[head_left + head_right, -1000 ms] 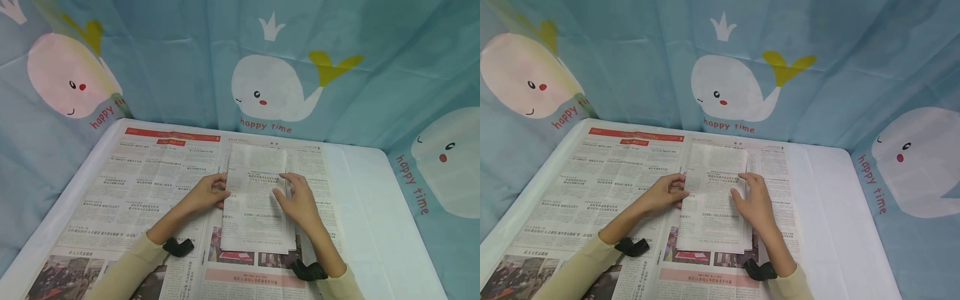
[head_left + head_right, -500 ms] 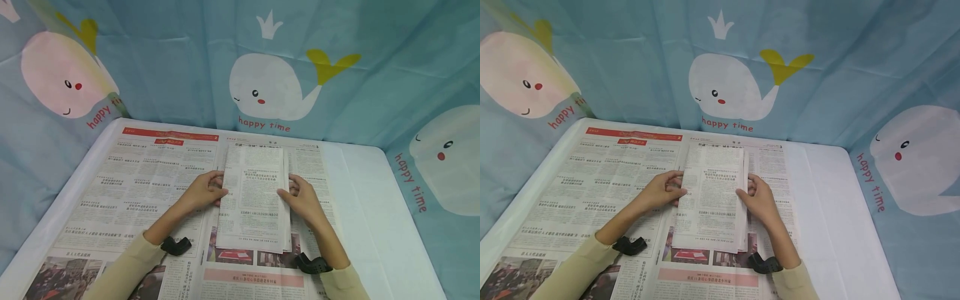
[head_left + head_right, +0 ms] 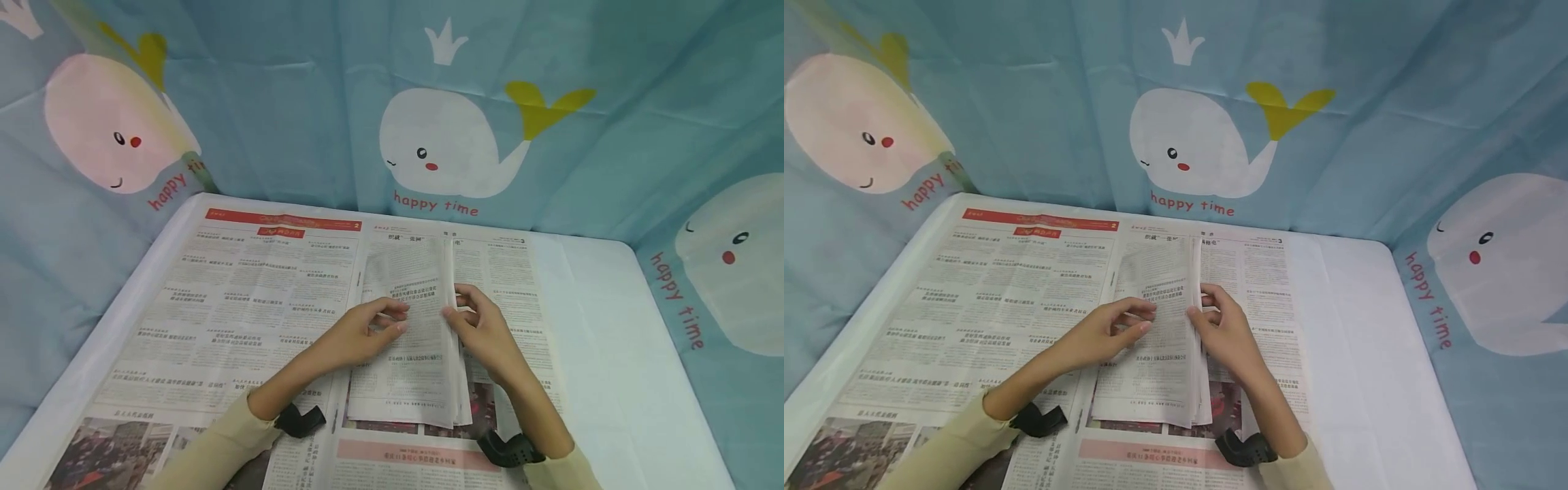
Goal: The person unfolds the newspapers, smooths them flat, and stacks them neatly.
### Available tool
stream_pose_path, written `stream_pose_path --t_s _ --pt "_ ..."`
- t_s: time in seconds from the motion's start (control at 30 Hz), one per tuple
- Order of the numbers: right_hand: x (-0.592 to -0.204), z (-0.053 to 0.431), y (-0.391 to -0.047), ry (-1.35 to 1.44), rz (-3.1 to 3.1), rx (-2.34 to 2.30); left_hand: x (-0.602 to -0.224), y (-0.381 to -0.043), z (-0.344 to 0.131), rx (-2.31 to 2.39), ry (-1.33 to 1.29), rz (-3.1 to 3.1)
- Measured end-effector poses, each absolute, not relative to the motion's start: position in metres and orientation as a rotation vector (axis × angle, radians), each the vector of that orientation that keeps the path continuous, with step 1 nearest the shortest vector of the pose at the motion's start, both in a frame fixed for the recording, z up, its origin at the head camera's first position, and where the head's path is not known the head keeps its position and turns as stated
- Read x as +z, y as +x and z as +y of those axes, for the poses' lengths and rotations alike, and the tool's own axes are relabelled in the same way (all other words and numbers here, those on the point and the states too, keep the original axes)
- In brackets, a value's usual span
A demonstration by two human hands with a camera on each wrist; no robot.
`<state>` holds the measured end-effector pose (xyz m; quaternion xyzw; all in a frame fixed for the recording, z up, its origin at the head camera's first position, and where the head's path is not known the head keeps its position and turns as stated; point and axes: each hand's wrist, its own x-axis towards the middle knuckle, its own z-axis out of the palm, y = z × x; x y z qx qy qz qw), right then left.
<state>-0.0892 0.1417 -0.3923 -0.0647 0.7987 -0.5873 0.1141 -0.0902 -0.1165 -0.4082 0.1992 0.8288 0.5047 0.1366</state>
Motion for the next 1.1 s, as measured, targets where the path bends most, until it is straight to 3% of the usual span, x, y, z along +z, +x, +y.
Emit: stream_pose_path --t_s 0.5,1.1 --pt "-0.39 0.113 -0.074 -0.369 2.254 -1.724 -0.404 -0.082 -0.11 1.569 0.512 2.232" --pt "-0.39 0.11 -0.069 -0.347 2.302 -1.651 -0.404 -0.086 -0.117 1.541 0.56 2.268"
